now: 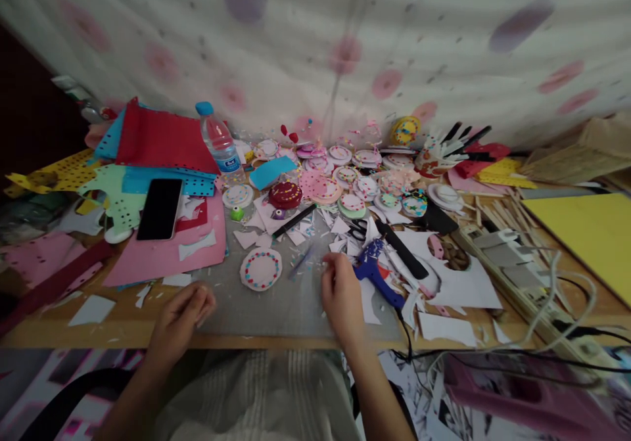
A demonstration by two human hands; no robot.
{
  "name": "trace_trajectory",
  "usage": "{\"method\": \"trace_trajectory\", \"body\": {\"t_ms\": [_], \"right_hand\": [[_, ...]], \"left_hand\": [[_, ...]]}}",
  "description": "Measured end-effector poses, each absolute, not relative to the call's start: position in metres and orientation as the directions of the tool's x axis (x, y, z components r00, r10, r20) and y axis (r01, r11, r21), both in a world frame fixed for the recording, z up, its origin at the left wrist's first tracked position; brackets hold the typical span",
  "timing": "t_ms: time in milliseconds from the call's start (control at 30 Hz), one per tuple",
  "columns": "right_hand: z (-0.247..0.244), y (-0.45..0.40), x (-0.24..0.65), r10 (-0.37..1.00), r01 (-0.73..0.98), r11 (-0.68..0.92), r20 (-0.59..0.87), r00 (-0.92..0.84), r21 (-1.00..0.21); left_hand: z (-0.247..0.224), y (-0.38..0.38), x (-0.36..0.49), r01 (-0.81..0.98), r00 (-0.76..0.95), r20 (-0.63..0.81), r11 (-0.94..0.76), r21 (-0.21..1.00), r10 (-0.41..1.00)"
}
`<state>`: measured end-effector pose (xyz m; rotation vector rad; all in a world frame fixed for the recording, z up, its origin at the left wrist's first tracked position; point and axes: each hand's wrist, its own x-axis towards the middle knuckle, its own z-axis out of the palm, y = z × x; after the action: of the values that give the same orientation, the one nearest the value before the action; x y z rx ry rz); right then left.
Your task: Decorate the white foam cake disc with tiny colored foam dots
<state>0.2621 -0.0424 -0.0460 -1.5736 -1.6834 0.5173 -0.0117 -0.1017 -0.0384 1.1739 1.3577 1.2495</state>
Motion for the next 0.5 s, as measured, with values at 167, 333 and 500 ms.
{"method": "trace_trajectory", "body": {"t_ms": [167,333,500], "right_hand": [[-0.048,-0.051,0.254,0.975,0.749,0.199,0.204,-0.087,-0.632],[-0.042,-0.012,0.229,0.909,0.885,0.411,0.017,-0.417,-0.218],[-0.034,0.016,0.232,0.766,0.764,0.632,-0.040,-0.641,-0.131]], "left_hand": [[-0.056,-0.102,-0.002,-0.009,-0.089,0.008,-0.009,1.000,0.996],[-0.056,-0.107,-0.016,-0.016,-0.058,-0.003,0.002,1.000,0.998],[-0.065,-0.120,-0.033,0.075,-0.100,-0.074,0.082,0.994,0.992]]}}
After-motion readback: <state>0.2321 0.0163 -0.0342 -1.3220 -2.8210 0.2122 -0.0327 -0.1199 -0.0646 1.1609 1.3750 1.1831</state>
